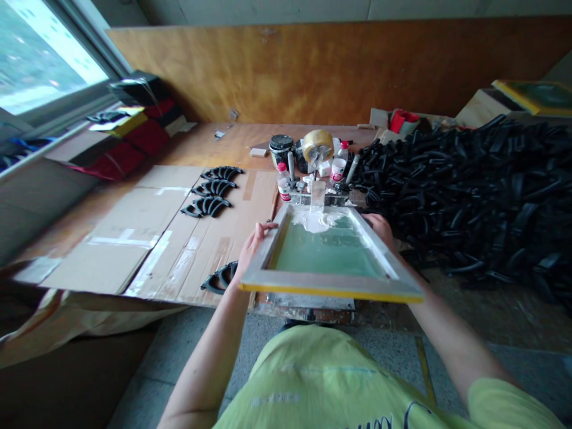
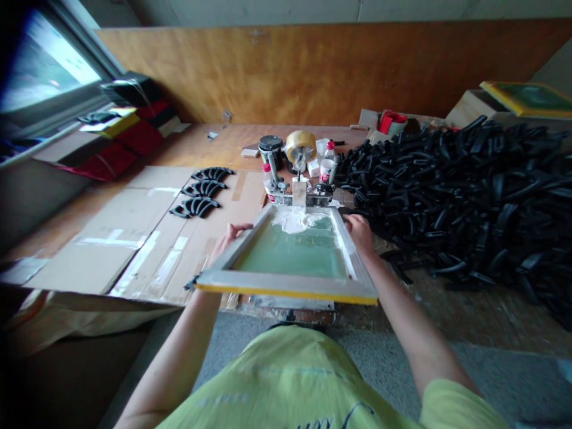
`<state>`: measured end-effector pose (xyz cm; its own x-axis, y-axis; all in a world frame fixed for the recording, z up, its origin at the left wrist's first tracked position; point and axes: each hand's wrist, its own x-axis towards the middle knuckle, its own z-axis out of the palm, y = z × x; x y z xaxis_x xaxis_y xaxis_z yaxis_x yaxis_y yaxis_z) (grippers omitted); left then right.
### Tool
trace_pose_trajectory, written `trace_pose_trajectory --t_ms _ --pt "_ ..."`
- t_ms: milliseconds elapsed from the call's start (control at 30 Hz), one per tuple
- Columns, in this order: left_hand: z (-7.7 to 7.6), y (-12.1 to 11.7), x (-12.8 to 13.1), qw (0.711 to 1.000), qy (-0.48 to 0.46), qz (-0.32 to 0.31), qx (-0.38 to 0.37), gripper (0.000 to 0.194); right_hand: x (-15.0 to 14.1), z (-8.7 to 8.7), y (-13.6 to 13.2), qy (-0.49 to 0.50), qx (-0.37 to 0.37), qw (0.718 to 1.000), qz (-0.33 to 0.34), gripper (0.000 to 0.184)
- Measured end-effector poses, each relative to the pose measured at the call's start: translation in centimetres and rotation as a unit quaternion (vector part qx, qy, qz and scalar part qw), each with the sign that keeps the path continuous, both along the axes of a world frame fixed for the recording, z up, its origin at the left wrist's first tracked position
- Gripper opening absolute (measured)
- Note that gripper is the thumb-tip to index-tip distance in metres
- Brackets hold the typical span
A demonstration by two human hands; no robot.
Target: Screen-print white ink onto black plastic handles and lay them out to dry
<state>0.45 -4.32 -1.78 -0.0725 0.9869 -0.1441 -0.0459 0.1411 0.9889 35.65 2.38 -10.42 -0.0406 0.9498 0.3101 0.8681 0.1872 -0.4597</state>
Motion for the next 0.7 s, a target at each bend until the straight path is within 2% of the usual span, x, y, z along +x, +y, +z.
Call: trace_pose_trajectory --t_ms 67,133,200,233,300,367,433,567,633,700 --pt "-2.8 -1.7 -0.8 0.997 0.049 -0.025 -0.052 0.06 -0.5 1.6 1.8 -0.001 0.037 0.999 -0.002 0.039" --pt "-5.9 -2.8 -1.0 0.994 0.063 -0.03 -0.08 0.069 -3.1 3.2 3.5 -0.026 0.078 0.996 0.041 0.051" --pt "-8.8 -3.2 -0.8 0.992 0.071 -0.036 -0.099 0.079 -6.6 4.3 4.9 -0.078 0.083 0.988 0.103 0.061" --pt "-10.0 -3.2 -0.7 0.991 0.08 -0.039 -0.104 0.08 -8.2 4.6 5.4 -0.106 0.067 0.984 0.124 0.057" --pt "-11.5 -3.0 -0.5 0.989 0.1 -0.04 -0.103 0.076 -10.5 4.5 6.0 -0.15 0.015 0.978 0.141 0.036" --pt "-12.3 -2.9 -0.5 0.988 0.109 -0.041 -0.096 0.071 -11.4 3.8 5.7 -0.175 -0.033 0.973 0.148 0.017" --pt "-12.5 -2.8 -0.6 0.989 0.103 -0.045 -0.091 0.069 -11.2 3.0 4.4 -0.185 -0.049 0.966 0.171 0.01" --pt "-12.6 -3.0 -0.6 0.99 0.1 -0.038 -0.093 0.066 -9.8 2.6 0.4 -0.196 -0.025 0.938 0.284 0.017" --pt "-12.6 -3.0 -0.5 0.99 0.104 -0.034 -0.089 0.065 -9.1 3.1 -1.0 -0.191 -0.024 0.918 0.347 0.021" --pt "-12.6 -3.1 -0.4 0.99 0.101 -0.034 -0.086 0.063 -8.7 3.9 -1.2 -0.174 -0.043 0.905 0.387 0.02"
